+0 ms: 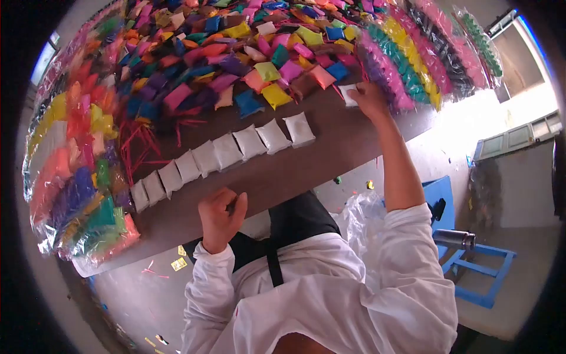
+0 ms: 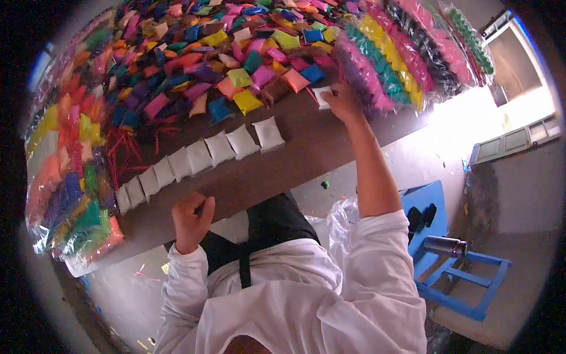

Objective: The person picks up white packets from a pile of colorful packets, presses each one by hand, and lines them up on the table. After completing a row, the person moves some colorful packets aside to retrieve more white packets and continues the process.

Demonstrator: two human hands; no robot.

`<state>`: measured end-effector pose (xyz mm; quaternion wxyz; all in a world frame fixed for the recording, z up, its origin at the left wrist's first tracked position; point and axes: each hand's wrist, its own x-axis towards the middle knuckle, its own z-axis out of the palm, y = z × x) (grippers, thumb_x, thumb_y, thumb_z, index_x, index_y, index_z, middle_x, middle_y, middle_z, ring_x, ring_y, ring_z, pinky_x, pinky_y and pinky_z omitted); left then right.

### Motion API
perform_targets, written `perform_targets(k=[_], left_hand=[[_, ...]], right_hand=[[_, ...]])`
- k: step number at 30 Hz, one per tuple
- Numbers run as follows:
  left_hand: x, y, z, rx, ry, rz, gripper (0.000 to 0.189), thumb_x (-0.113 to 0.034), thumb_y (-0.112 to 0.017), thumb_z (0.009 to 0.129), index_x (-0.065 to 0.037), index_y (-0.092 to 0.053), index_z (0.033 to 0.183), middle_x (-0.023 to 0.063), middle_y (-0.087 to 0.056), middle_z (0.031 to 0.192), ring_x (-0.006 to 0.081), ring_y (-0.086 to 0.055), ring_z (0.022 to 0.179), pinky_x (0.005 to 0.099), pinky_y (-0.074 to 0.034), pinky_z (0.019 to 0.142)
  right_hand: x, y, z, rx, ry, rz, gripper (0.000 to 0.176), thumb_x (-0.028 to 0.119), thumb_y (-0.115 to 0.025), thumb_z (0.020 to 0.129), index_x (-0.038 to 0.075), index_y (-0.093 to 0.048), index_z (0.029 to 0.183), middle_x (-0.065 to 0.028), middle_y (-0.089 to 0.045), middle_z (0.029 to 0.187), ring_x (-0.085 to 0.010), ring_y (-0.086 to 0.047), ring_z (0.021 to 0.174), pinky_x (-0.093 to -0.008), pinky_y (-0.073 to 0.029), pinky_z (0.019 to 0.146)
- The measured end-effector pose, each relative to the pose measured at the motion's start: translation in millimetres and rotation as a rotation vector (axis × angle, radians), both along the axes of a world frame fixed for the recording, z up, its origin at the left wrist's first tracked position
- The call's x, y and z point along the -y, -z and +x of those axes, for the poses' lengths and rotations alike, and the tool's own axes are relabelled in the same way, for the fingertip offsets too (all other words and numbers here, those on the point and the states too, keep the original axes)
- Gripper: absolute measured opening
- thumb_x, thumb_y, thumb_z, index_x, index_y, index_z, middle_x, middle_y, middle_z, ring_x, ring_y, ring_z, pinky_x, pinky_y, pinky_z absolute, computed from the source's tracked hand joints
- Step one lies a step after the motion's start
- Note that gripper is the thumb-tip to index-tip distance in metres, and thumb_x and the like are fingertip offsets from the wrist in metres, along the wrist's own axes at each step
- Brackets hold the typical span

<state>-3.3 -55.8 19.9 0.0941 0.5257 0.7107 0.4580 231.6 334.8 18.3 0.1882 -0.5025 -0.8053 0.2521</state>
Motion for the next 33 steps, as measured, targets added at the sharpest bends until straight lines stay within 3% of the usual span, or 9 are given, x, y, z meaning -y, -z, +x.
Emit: perform_targets(k=[4,7,13,16,19,20,23,26,33], left_hand=[[2.4,2.3,-1.3,0.020,-0.009,-0.027,0.025,-0.015,-0.073,0.081,-0.001,-0.059,0.065,0.0092,-0.053,0.059,0.0207,-0.048,0.047,0.0336,-0.035,0.045],[4.3,-1.0,-1.2,0.209,0.037,0.002,0.024,-0.018,-0.074,0.081,-0.002,-0.062,0.068,0.0093,-0.054,0.060,0.0189,-0.049,0.048,0.0331,-0.035,0.046],[12.3,-1.6,-9.2,0.397,0.160,-0.069,0.029,-0.028,-0.072,0.085,-0.002,-0.065,0.072,0.0095,-0.058,0.064,0.0191,-0.054,0.053,0.0319,-0.038,0.049],[10.1,4.2,-15.5,0.340,0.218,0.003,0.030,-0.030,-0.067,0.090,-0.002,-0.067,0.079,0.0108,-0.059,0.067,0.0207,-0.055,0.055,0.0329,-0.040,0.051],[6.1,12.1,-8.2,0.428,0.179,0.199,0.029,-0.029,-0.062,0.093,-0.002,-0.068,0.087,0.0131,-0.059,0.069,0.0244,-0.055,0.056,0.0353,-0.041,0.053],[7.0,12.2,-9.2,0.423,0.180,0.209,0.029,-0.029,-0.061,0.094,-0.001,-0.068,0.090,0.0139,-0.059,0.070,0.0259,-0.055,0.057,0.0361,-0.042,0.053],[12.3,3.3,-19.3,0.289,0.228,0.060,0.029,-0.029,-0.058,0.096,-0.001,-0.068,0.095,0.0161,-0.060,0.073,0.0315,-0.056,0.060,0.0382,-0.044,0.055],[10.3,2.6,-14.8,0.248,0.219,0.059,0.031,-0.030,-0.056,0.097,-0.001,-0.068,0.096,0.0173,-0.061,0.075,0.0359,-0.057,0.062,0.0394,-0.044,0.056],[10.2,2.9,-16.0,0.337,0.197,0.019,0.030,-0.028,-0.055,0.098,-0.001,-0.067,0.092,0.0178,-0.060,0.074,0.0387,-0.056,0.064,0.0398,-0.044,0.057]], right_hand=[[50.8,-17.8,4.8,-0.368,0.105,-0.130,0.043,0.026,-0.073,0.085,-0.001,-0.061,0.116,-0.0100,-0.066,0.101,-0.0167,-0.062,0.090,-0.0317,-0.050,0.082],[133.3,-45.3,-13.2,-0.707,-0.058,-0.272,0.037,0.021,-0.072,0.086,0.000,-0.062,0.115,-0.0064,-0.066,0.102,-0.0131,-0.062,0.090,-0.0287,-0.050,0.082],[248.6,-27.0,-68.2,-0.735,-0.300,-0.602,0.038,0.016,-0.072,0.087,0.000,-0.062,0.119,-0.0020,-0.066,0.095,-0.0081,-0.059,0.085,-0.0252,-0.050,0.076],[281.5,-20.3,-98.2,-0.555,-0.379,-0.544,0.033,0.018,-0.070,0.090,0.000,-0.063,0.117,-0.0006,-0.066,0.095,-0.0072,-0.057,0.083,-0.0243,-0.049,0.073],[289.6,-16.4,-114.3,-0.747,-0.479,-0.620,0.028,0.018,-0.066,0.093,0.001,-0.064,0.115,-0.0006,-0.065,0.090,-0.0060,-0.054,0.078,-0.0239,-0.047,0.068],[287.2,-10.4,-114.5,-0.699,-0.533,-0.462,0.023,0.018,-0.064,0.095,0.000,-0.064,0.111,-0.0030,-0.062,0.083,-0.0059,-0.052,0.074,-0.0246,-0.046,0.065],[277.0,5.5,-101.6,-0.548,-0.620,-0.481,0.022,0.020,-0.064,0.096,0.000,-0.064,0.105,-0.0046,-0.058,0.075,-0.0058,-0.050,0.071,-0.0264,-0.045,0.063],[271.5,7.6,-90.7,-0.474,-0.598,-0.558,0.023,0.022,-0.064,0.095,0.000,-0.064,0.101,-0.0032,-0.059,0.074,-0.0060,-0.048,0.070,-0.0281,-0.045,0.062],[277.6,-1.5,-102.2,-0.599,-0.495,-0.625,0.022,0.021,-0.063,0.095,0.000,-0.064,0.100,-0.0003,-0.061,0.079,-0.0046,-0.050,0.075,-0.0261,-0.046,0.065]])
